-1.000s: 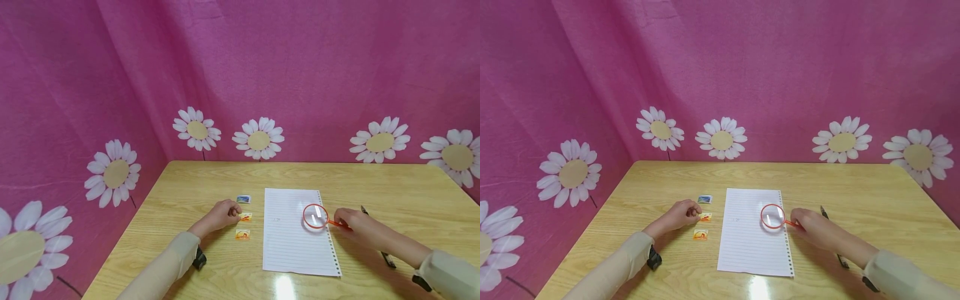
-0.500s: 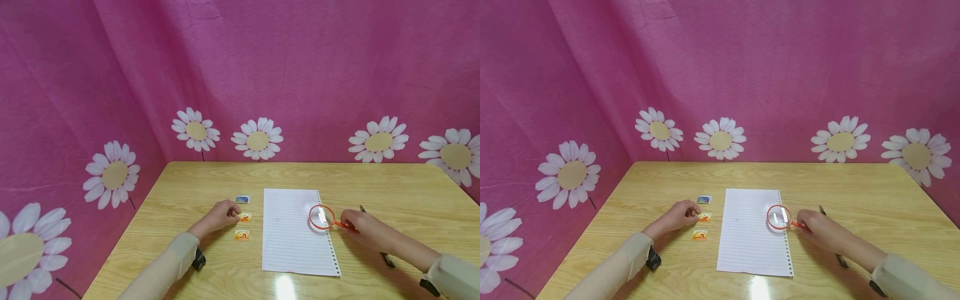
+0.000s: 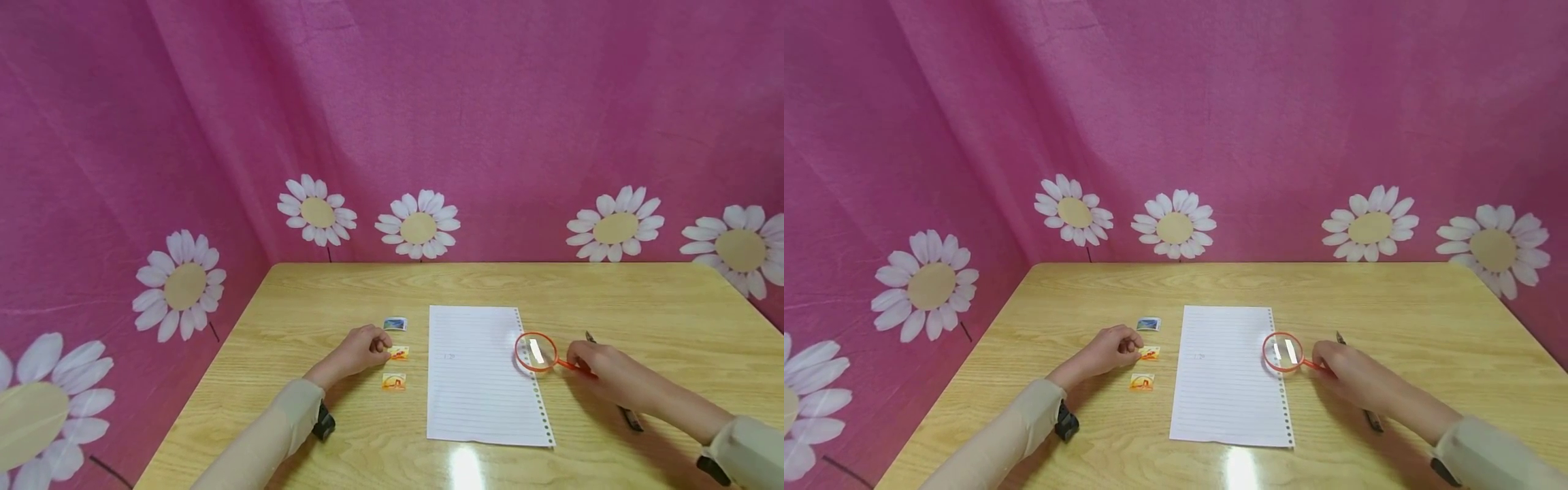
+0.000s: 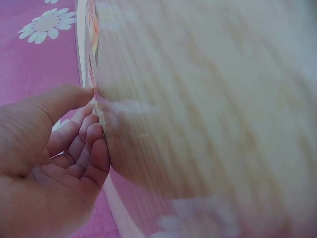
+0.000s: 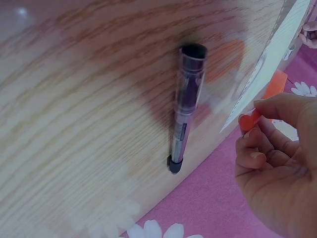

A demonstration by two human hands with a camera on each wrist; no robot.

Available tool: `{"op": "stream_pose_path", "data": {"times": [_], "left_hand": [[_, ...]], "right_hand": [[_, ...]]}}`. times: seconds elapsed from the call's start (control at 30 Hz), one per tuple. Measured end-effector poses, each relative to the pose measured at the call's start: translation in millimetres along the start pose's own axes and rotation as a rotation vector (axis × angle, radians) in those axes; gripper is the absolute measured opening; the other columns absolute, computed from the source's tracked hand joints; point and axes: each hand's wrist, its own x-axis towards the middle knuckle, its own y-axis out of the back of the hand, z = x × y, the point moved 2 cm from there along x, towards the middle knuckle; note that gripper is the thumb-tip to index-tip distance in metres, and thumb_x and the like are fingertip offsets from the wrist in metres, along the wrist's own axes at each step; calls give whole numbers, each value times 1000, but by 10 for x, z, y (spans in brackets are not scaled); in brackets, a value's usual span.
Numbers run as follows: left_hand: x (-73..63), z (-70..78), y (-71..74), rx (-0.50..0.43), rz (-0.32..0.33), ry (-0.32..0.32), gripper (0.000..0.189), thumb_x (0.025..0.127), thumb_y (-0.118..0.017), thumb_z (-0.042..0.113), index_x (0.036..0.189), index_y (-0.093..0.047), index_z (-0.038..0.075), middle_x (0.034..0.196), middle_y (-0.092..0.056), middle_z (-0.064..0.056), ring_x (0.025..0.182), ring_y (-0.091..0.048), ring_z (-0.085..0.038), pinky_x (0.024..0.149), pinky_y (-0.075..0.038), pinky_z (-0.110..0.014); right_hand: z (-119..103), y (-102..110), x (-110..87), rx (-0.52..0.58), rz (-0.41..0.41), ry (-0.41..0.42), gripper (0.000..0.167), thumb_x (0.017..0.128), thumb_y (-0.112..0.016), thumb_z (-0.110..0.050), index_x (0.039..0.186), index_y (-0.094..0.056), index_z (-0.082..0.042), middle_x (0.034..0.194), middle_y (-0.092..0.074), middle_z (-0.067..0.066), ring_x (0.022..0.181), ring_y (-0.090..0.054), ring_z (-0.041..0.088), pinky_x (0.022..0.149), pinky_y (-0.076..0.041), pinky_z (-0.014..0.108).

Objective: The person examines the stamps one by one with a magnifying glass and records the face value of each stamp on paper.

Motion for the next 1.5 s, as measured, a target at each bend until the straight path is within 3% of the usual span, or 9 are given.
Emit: {"op": "stream_pose_path", "data": {"times": [0.23,0.87,1.17,1.5], "left_hand": [[20,-5,-17,-1,-5,28,7,88,-70,4,93,-65,4,84,-55,-4,77,-45,-11,67,-38,-19],[-9,-8,-2,7,-8,-19,7,88,-69,3,93,-65,3,85,-56,-6,77,-45,-11,69,-40,-20],[2,-2,5,8,-16,-5,6,89,-69,4,94,-65,4,85,-56,-5,77,-45,-11,69,-39,-20],[19,-1,-10,14,-6,19,8,88,-70,4,95,-67,3,85,-59,-4,74,-46,-10,67,-40,-19]], "right_hand": [[13,49,-65,-1,-62,-70,34,69,-82,5,83,-55,-10,71,-50,-13,65,-39,-7,52,-37,18],[73,86,-131,61,-103,-161,23,76,-75,7,83,-57,-7,68,-49,-13,60,-31,-11,47,-33,16],[89,104,-139,84,-168,-291,16,82,-72,1,85,-58,-5,65,-46,-11,57,-30,-8,48,-32,18],[95,105,-120,86,-258,-411,12,85,-69,-3,83,-57,-2,69,-57,-4,57,-36,-4,50,-37,20]]}}
